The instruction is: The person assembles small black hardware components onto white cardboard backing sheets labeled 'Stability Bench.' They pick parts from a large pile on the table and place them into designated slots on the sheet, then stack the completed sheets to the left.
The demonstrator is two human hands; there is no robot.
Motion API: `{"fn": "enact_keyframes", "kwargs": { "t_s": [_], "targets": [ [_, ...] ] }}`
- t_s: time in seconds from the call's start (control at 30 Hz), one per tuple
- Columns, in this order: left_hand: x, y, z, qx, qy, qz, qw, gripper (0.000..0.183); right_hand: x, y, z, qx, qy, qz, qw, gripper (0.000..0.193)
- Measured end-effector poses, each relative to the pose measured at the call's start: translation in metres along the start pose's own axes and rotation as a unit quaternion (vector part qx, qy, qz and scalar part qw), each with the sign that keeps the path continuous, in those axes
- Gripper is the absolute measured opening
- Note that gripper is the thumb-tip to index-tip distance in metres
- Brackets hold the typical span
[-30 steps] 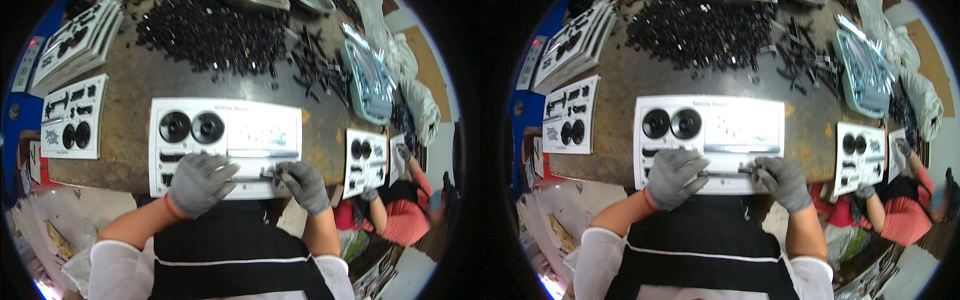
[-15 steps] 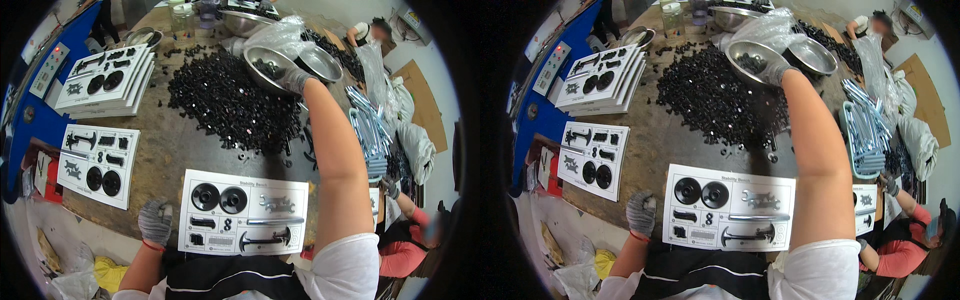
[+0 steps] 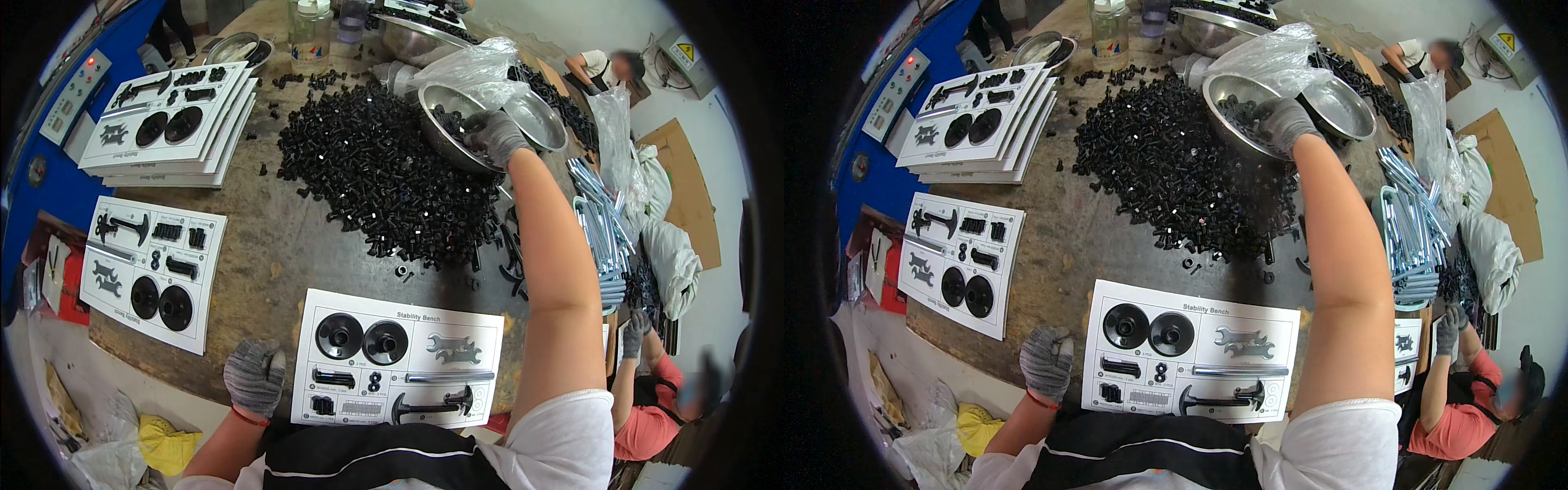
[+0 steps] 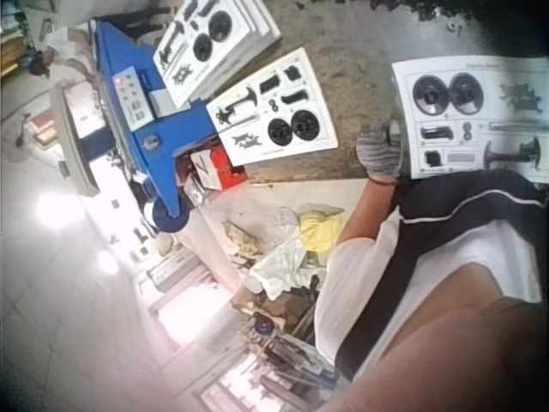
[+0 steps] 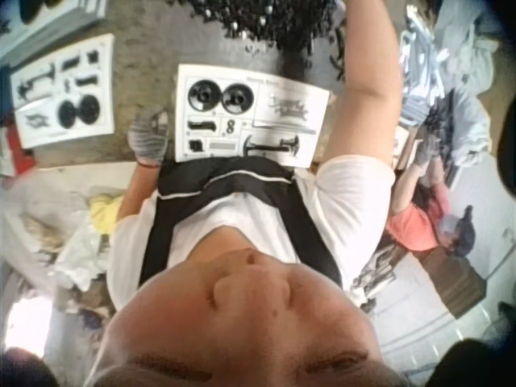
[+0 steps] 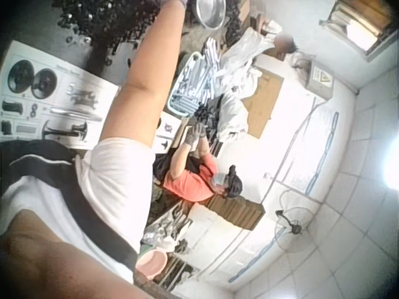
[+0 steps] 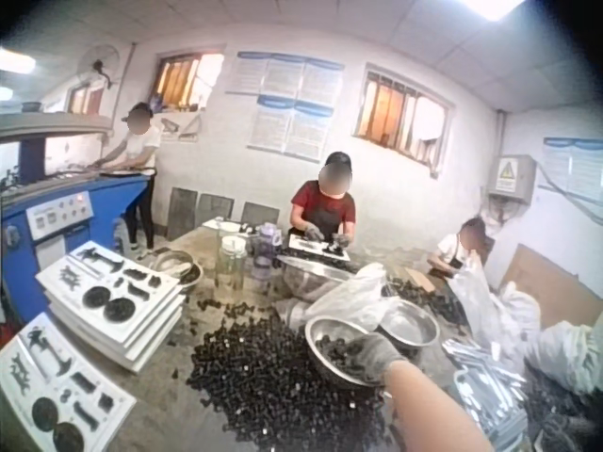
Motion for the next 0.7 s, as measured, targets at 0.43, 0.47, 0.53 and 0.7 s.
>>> {"fn": "enact_keyframes", "kwargs": {
  "t_s": [0.43,0.47,0.53,0.7],
  "targets": [
    [-0.005,-0.003,0.005,0.008,0.049,0.043,0.998,0.010,0.026,0.001,0.027,-0.146,0.009,0.131,0.981,0.039],
    [-0.006,-0.009,0.008,-0.001,0.038,0.018,0.999,0.010,0.023,0.000,0.025,-0.141,0.013,0.135,0.981,0.040],
    [-0.009,-0.020,0.011,-0.017,0.029,-0.017,0.999,0.010,0.021,-0.001,0.022,-0.134,0.018,0.140,0.981,0.041],
    [-0.014,-0.034,0.016,-0.037,0.025,-0.047,0.998,0.010,0.022,0.003,0.018,-0.116,0.027,0.142,0.983,0.043]
  ]
}}
Point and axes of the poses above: each hand's wrist, its own x-axis towards the middle knuckle, its own z-axis out of the palm, y = z × x, the point moved 9 cm from there along x, towards the middle knuckle, and after that the axes turned 9 degrees about -y, right-handed, at the moved point
